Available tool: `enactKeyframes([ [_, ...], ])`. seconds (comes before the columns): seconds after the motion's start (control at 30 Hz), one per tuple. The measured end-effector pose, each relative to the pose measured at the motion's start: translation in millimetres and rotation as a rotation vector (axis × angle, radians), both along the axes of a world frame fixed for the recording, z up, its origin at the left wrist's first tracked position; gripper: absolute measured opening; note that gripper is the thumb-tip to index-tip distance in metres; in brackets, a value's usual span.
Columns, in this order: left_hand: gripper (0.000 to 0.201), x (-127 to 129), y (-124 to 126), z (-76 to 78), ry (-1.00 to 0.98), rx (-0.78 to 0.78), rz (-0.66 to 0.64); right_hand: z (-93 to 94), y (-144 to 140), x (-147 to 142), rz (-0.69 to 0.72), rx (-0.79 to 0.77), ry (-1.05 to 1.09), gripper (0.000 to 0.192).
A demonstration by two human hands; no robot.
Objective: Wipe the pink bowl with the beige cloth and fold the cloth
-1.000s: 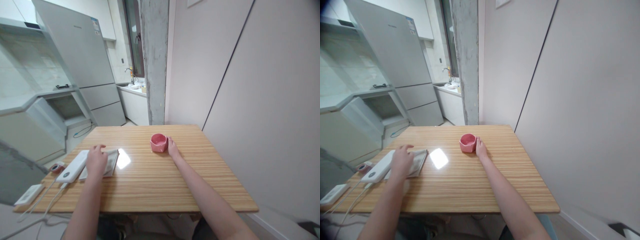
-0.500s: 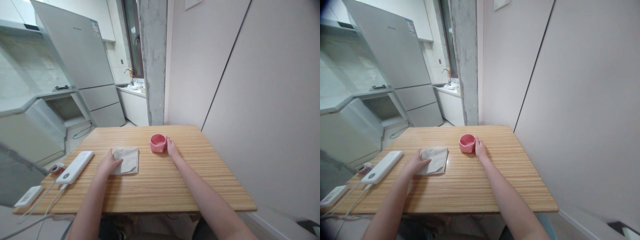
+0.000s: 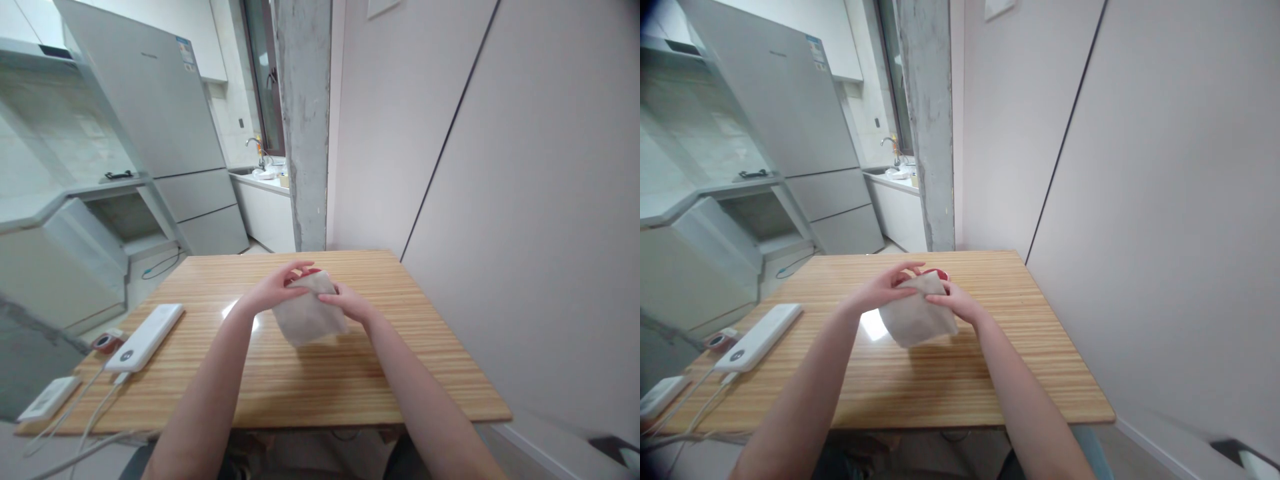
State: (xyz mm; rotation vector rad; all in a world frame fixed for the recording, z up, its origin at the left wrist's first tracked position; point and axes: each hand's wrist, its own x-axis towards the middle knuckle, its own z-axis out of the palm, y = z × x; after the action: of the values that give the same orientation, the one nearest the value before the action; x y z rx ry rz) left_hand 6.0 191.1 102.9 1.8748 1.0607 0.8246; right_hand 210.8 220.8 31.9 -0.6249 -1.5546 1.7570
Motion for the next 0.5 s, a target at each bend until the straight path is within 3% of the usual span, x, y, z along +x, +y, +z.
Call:
enactKeyframes([
  [0.1,0.055,8.9,23.6,-17.4,-0.175,0.0,0.161,3.6,6.5,11.7,-0.132,-0.19,-0.002,0.041],
  [0.2,0.037,18.0,43.7,-52.6,-0.283,0.068,0.627,3.1,16.3,16.2,-0.576,-0.213,0.147,0.033],
  [0.27,0.034,25.0,52.1,-77.8,-0.265,0.018,0.807,1.5,20.2,16.6,-0.912,-0.027,0.205,0.035],
  [0.33,0.038,31.5,55.4,-97.8,-0.173,-0.06,0.8,-1.8,19.4,14.4,-1.063,0.327,0.101,0.036],
  [0.37,0.04,34.0,55.3,-104.8,-0.101,-0.074,0.769,-4.4,17.3,11.9,-1.022,0.519,-0.019,0.035],
  [0.43,0.041,36.9,52.3,-112.0,0.062,-0.043,0.71,-10.7,11.0,3.6,-0.791,0.807,-0.327,0.032],
  [0.5,0.039,37.6,47.5,-112.2,0.203,0.009,0.657,-16.8,4.0,-7.7,-0.558,0.921,-0.641,0.034],
])
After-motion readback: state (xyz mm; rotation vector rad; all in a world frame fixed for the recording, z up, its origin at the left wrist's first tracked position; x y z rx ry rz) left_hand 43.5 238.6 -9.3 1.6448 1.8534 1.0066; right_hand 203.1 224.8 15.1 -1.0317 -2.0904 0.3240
